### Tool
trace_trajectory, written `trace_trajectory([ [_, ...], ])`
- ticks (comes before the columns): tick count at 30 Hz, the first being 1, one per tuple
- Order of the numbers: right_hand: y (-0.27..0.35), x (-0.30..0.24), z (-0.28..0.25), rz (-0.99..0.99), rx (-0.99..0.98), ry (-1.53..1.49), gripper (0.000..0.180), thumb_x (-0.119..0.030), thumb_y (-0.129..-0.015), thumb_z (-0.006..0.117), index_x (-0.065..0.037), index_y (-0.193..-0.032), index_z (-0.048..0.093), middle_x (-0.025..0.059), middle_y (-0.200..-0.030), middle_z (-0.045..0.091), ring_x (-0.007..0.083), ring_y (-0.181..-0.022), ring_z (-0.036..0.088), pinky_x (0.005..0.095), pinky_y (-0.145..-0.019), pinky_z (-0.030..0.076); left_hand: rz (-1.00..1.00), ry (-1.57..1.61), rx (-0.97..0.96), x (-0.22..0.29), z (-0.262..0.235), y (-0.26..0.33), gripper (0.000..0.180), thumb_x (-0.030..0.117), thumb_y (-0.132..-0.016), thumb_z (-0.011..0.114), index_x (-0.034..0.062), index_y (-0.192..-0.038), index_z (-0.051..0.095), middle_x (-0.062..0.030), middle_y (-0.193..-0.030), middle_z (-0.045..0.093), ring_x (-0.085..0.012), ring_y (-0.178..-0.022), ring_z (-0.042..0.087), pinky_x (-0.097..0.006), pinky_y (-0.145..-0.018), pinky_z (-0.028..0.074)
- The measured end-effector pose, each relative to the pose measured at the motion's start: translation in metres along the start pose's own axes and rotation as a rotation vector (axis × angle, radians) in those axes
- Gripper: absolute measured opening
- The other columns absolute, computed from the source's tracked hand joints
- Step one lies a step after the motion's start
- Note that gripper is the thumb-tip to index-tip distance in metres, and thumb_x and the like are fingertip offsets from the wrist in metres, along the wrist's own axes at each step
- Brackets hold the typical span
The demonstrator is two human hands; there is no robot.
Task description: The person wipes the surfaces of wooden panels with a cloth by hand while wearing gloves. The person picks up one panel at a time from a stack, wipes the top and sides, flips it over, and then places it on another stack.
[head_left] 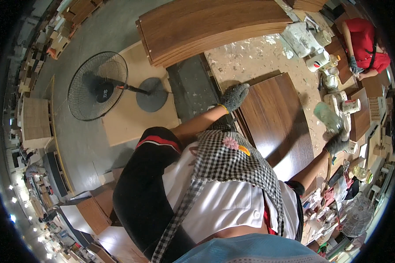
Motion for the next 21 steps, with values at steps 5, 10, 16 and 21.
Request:
trace_trajectory([
  [5,0.065,0.080,-0.023,0.625,0.092,-0.545,0.042,-0.036,-0.099,0.066,0.004,-0.113,0.065,0.0132,-0.092,0.072,0.0240,-0.080,0.068,0.0347,-0.071,0.057,0.017,-0.129,-0.010,0.027,-0.013,-0.001,0.038,0.035,-0.104,0.055,0.0046,-0.125,0.065,-0.0178,-0.121,0.069,-0.0379,-0.115,0.062,-0.048,-0.101,0.048],
  [10,0.104,0.115,0.022,0.869,-0.102,-0.733,0.042,-0.036,-0.098,0.068,0.003,-0.114,0.065,0.0124,-0.097,0.072,0.0225,-0.081,0.067,0.0358,-0.072,0.057,-0.045,-0.395,0.188,0.000,-0.037,0.026,0.065,0.047,-0.099,0.057,-0.0014,-0.143,0.048,-0.0272,-0.151,0.042,-0.0449,-0.141,0.038,-0.050,-0.117,0.032],
  [16,0.057,0.063,0.014,0.403,0.010,-0.331,0.043,-0.037,-0.097,0.070,0.002,-0.116,0.066,0.0115,-0.103,0.073,0.0208,-0.083,0.067,0.0371,-0.072,0.057,-0.621,0.110,-0.100,-0.083,-0.023,0.091,0.120,0.073,-0.090,0.058,-0.0042,-0.161,-0.001,-0.0274,-0.169,0.003,-0.0408,-0.157,0.005,-0.044,-0.127,0.012],
  [21,0.024,-0.032,0.061,-0.285,-0.209,0.541,0.048,-0.030,-0.094,0.072,0.000,-0.131,0.062,0.0252,-0.123,0.068,0.0412,-0.113,0.065,0.0450,-0.098,0.050,-0.862,0.196,-0.193,-0.045,-0.017,0.088,0.127,0.072,-0.082,0.070,0.0067,-0.164,-0.002,-0.0278,-0.169,0.000,-0.0404,-0.156,0.013,-0.046,-0.124,0.023],
])
Point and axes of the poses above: each hand's wrist, its own y-axis away from the middle knuckle, its own z-axis out of the palm, x = y × z, the point moved 9 cm from there along -y, towards the middle knuckle
